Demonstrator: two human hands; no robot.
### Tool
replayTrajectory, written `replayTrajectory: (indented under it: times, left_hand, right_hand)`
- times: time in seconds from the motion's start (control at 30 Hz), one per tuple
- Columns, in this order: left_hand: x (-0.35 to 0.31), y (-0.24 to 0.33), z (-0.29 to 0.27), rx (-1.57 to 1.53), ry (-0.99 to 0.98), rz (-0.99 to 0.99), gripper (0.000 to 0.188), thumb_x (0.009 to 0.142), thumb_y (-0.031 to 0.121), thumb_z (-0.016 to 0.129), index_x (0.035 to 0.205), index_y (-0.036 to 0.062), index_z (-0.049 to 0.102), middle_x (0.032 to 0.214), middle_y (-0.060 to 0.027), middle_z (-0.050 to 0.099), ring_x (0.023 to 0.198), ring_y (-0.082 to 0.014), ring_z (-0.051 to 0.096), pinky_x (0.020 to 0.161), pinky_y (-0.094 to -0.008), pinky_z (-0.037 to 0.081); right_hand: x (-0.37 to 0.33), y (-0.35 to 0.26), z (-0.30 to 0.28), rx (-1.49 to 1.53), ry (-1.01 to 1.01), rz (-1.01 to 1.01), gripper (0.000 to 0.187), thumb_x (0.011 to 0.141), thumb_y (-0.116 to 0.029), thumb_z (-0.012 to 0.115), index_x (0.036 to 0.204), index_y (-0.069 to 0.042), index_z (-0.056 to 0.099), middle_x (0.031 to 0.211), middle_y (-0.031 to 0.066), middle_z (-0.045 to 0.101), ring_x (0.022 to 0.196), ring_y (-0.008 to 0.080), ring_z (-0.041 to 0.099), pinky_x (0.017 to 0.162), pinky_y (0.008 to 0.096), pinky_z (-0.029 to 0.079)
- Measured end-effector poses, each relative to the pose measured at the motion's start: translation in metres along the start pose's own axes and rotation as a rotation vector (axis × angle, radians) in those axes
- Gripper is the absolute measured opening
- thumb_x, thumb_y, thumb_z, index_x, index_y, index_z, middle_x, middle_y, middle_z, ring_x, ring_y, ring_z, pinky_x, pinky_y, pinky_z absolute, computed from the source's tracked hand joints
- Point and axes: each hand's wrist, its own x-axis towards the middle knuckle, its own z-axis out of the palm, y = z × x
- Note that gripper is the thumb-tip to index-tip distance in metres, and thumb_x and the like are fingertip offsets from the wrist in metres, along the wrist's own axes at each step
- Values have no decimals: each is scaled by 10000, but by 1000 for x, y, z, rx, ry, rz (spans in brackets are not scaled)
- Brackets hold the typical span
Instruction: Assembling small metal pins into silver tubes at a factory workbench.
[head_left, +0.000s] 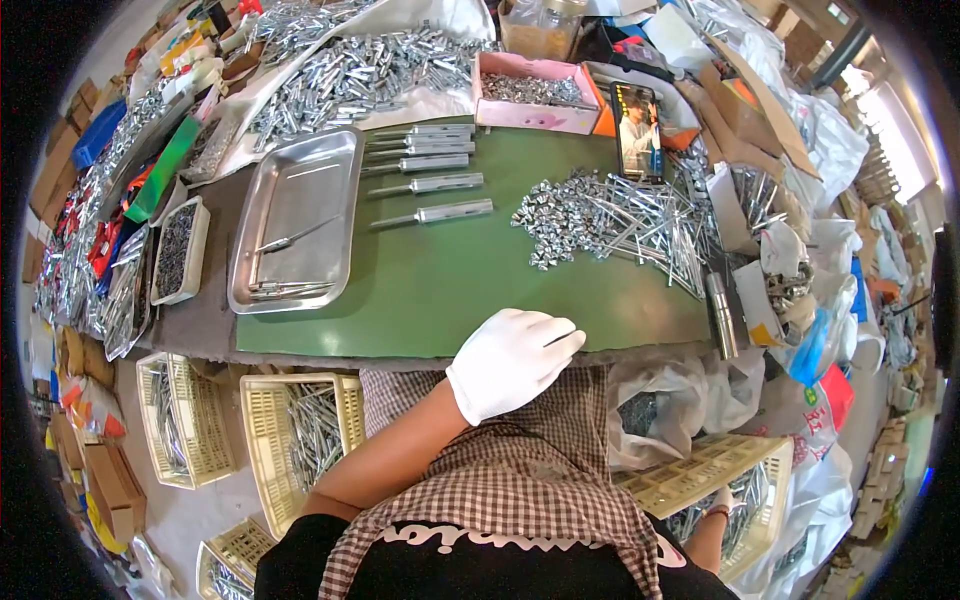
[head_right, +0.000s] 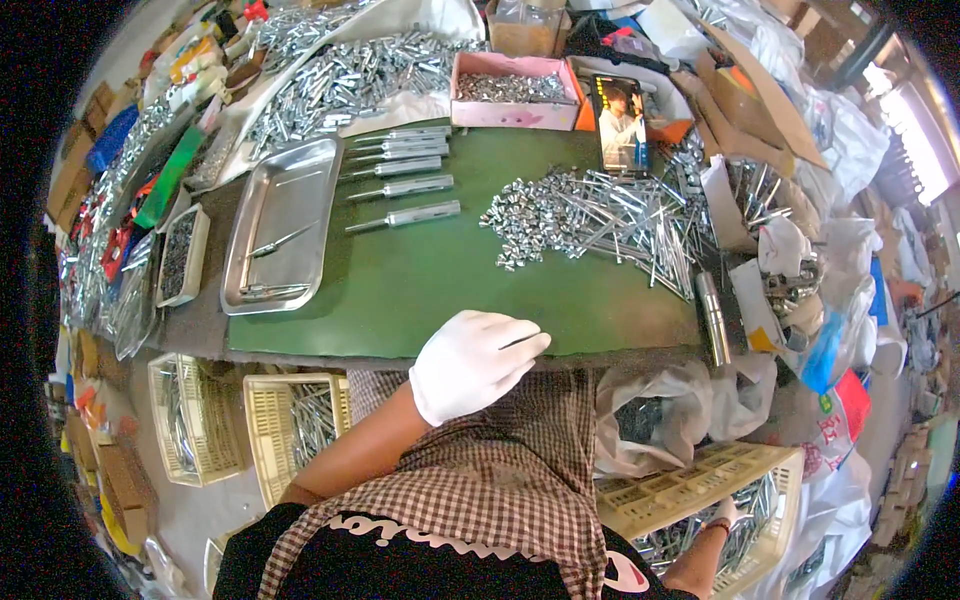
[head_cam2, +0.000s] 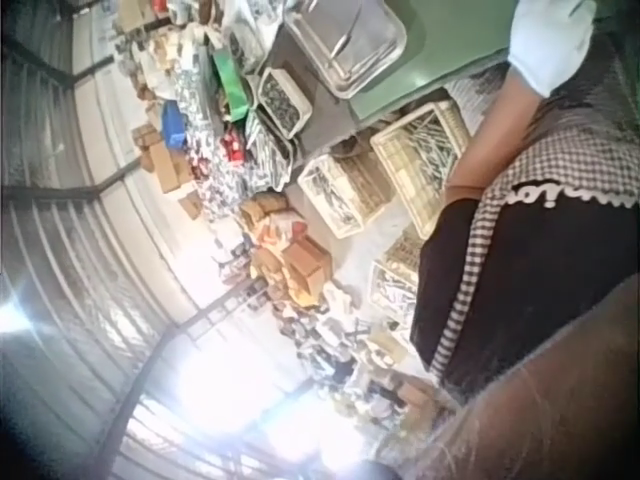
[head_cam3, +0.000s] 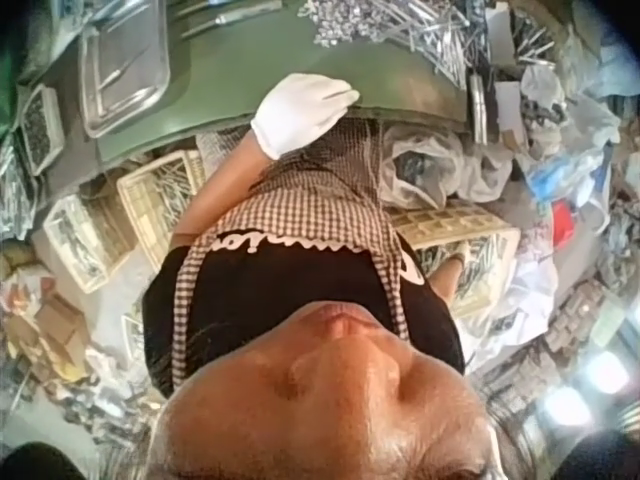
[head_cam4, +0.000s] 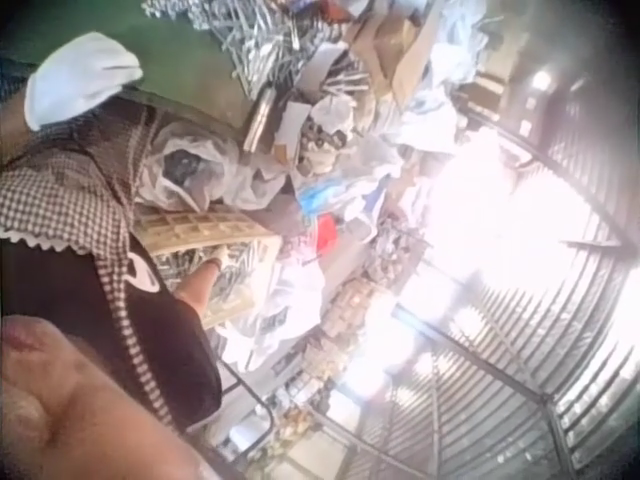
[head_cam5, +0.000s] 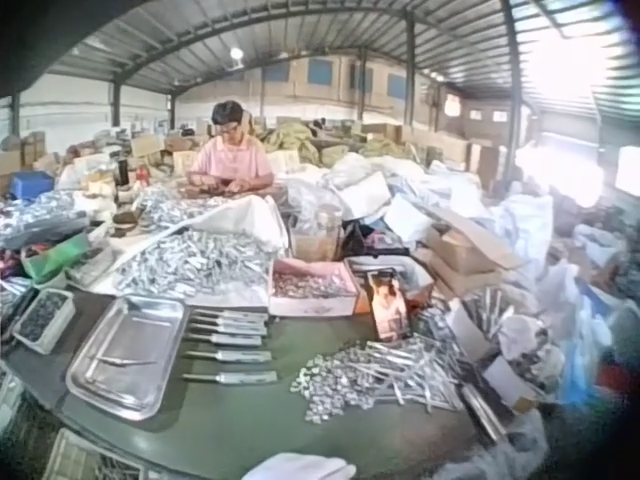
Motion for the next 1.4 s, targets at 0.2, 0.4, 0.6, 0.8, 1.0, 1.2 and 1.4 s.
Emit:
replayTrajectory:
  times: [0.2,0.4,0.6,0.8,1.0,1.2,1.4]
  left_hand:
    - [-6,-3,-3,19,17,-27,248,756,104,684,997,60,641,980,-51,640,832,-227,637,693,-364,500]
    - [-4,-3,-2,12,6,-28,252,765,115,676,1010,70,642,1004,-47,639,871,-224,632,717,-366,490]
    - [-6,-5,-1,-36,15,-22,252,766,114,673,1012,69,642,1012,-54,638,876,-229,631,720,-364,487]
    - [-8,-5,-1,-35,33,-10,248,773,111,672,1014,63,640,1016,-61,638,873,-241,632,722,-368,489]
    - [-7,-6,-2,-52,27,-3,248,775,112,673,1017,65,639,1012,-65,638,863,-244,636,715,-372,488]
    - [-6,-5,-4,-50,7,-9,253,772,104,668,1020,62,638,998,-66,637,844,-250,634,715,-374,488]
    - [-7,-5,-2,-41,-5,-23,254,774,103,664,1022,59,638,994,-70,634,849,-255,632,724,-379,487]
  right_hand:
    - [-56,-46,5,16,-132,-14,1094,666,-21,711,1533,-83,48,1394,181,441,1099,275,538,945,407,447]
    - [-64,-56,3,78,59,-163,918,742,63,581,1525,-117,138,1382,152,452,1088,256,547,879,391,495]
    - [-77,-86,13,151,236,-426,780,810,58,572,1486,-68,204,1462,152,376,1258,285,455,1043,419,388]
    - [-131,-149,19,56,421,-472,657,869,-212,672,1383,39,349,1415,255,394,1251,349,466,1054,430,378]
    - [-87,-113,-1,-58,489,-520,702,841,-122,642,1435,17,295,1427,235,392,1262,354,461,1077,423,355]
    - [-78,-104,3,12,362,-527,725,818,-4,540,1470,-25,223,1495,177,320,1342,306,386,1131,398,285]
    - [-105,-123,19,156,301,-400,748,805,38,519,1483,-42,214,1481,164,359,1315,286,425,1121,393,302]
